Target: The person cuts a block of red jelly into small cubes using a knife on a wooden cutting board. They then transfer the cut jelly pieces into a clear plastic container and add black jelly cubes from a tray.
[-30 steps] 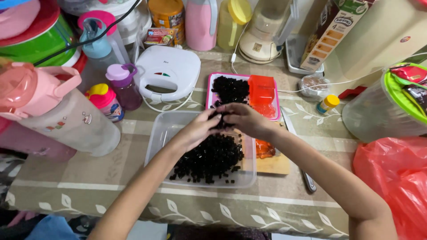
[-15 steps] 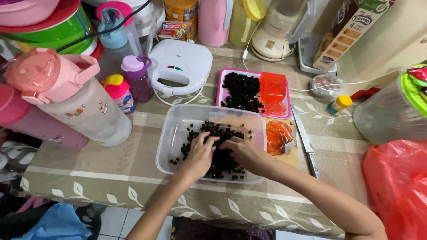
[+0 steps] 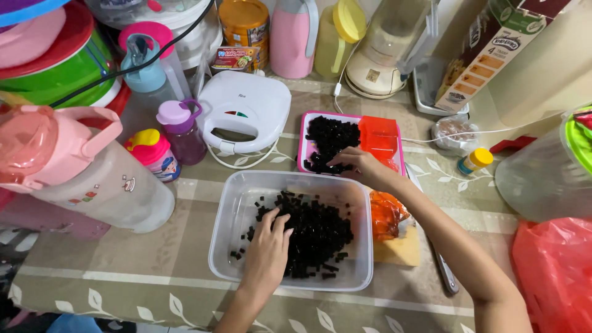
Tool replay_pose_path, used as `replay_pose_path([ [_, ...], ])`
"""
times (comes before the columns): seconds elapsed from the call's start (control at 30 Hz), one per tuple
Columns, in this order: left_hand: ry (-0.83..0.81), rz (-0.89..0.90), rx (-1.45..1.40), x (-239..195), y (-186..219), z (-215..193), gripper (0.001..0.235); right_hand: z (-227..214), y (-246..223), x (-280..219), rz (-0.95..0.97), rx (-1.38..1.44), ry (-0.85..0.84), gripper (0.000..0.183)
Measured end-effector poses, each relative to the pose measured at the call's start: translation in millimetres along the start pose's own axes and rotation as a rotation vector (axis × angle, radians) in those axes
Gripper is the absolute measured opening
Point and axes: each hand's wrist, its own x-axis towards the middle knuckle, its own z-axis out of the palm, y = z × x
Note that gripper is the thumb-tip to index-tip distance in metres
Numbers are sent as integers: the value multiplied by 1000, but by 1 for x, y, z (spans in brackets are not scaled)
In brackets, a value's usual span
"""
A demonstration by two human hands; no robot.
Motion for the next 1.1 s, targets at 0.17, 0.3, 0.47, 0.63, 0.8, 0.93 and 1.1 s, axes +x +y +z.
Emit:
replay_pose_path([
  [0.17, 34, -7, 16, 7, 6, -2, 37, 22, 10, 20, -237, 50, -82, 33],
  [0.3, 48, 88, 57, 11, 1, 4, 35, 39, 26, 27, -431, -214, -105, 34],
  [0.47, -34, 106, 77, 17, -3, 5, 34, 42, 33, 27, -632, -308, -102, 33],
  [0.63, -30, 144, 160, 16, -5, -3, 34, 38, 80, 19, -740, -549, -173, 39],
  [0.8, -27, 185, 230, 20, -7, -7, 37, 11, 88, 41, -707, -685, 121, 22],
  [0.93, 10, 281, 220, 39, 4, -27, 33, 7, 92, 71, -104, -290, 260, 23],
  [1.1, 31, 367, 120, 111, 12, -35, 23, 40, 141, 112, 12, -388, 279, 26],
])
